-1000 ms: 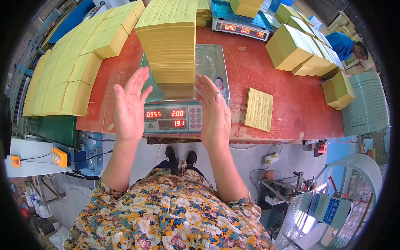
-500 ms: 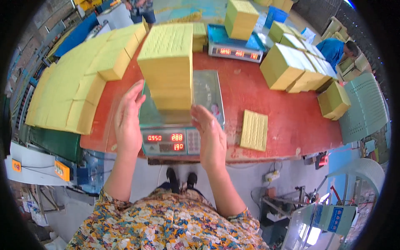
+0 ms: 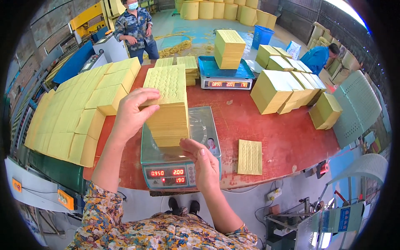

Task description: Weighing stacks of yellow paper blocks and organizing them into larger piles in an industrial setting.

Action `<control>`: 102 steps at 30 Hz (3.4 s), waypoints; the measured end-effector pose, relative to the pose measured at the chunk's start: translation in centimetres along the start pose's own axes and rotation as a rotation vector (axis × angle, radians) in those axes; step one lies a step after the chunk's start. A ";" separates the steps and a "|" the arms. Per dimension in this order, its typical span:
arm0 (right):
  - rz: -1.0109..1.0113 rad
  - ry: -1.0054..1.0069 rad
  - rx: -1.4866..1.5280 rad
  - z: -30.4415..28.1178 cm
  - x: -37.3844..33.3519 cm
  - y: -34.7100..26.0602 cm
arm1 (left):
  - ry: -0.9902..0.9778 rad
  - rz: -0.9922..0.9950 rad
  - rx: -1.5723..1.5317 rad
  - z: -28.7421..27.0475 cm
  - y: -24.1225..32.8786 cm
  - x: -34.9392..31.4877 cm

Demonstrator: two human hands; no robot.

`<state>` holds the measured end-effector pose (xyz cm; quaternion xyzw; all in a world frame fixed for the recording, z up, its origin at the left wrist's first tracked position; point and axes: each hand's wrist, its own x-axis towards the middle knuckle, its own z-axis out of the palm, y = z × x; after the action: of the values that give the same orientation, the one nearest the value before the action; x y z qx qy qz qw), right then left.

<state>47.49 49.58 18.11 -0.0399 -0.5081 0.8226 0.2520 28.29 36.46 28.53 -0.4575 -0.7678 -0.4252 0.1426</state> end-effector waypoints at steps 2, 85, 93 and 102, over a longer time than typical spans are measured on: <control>-0.003 0.006 0.003 0.0 0.4 0.4 | -0.016 0.023 0.027 0.0 -0.4 0.3; 0.051 0.212 -1.341 -31.3 -4.1 -3.1 | 0.067 -0.619 -0.146 37.0 12.0 -16.1; 0.028 0.180 -1.328 -31.7 -4.2 -2.7 | 0.073 -0.592 -0.151 37.5 11.8 -16.6; 0.013 0.175 -1.321 -29.6 -3.4 -3.9 | 0.078 -0.563 -0.182 35.8 12.5 -16.9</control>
<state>61.44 73.57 6.52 -0.2558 -0.8827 0.3335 0.2100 53.77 57.40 3.37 -0.2209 -0.8170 -0.5326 0.0069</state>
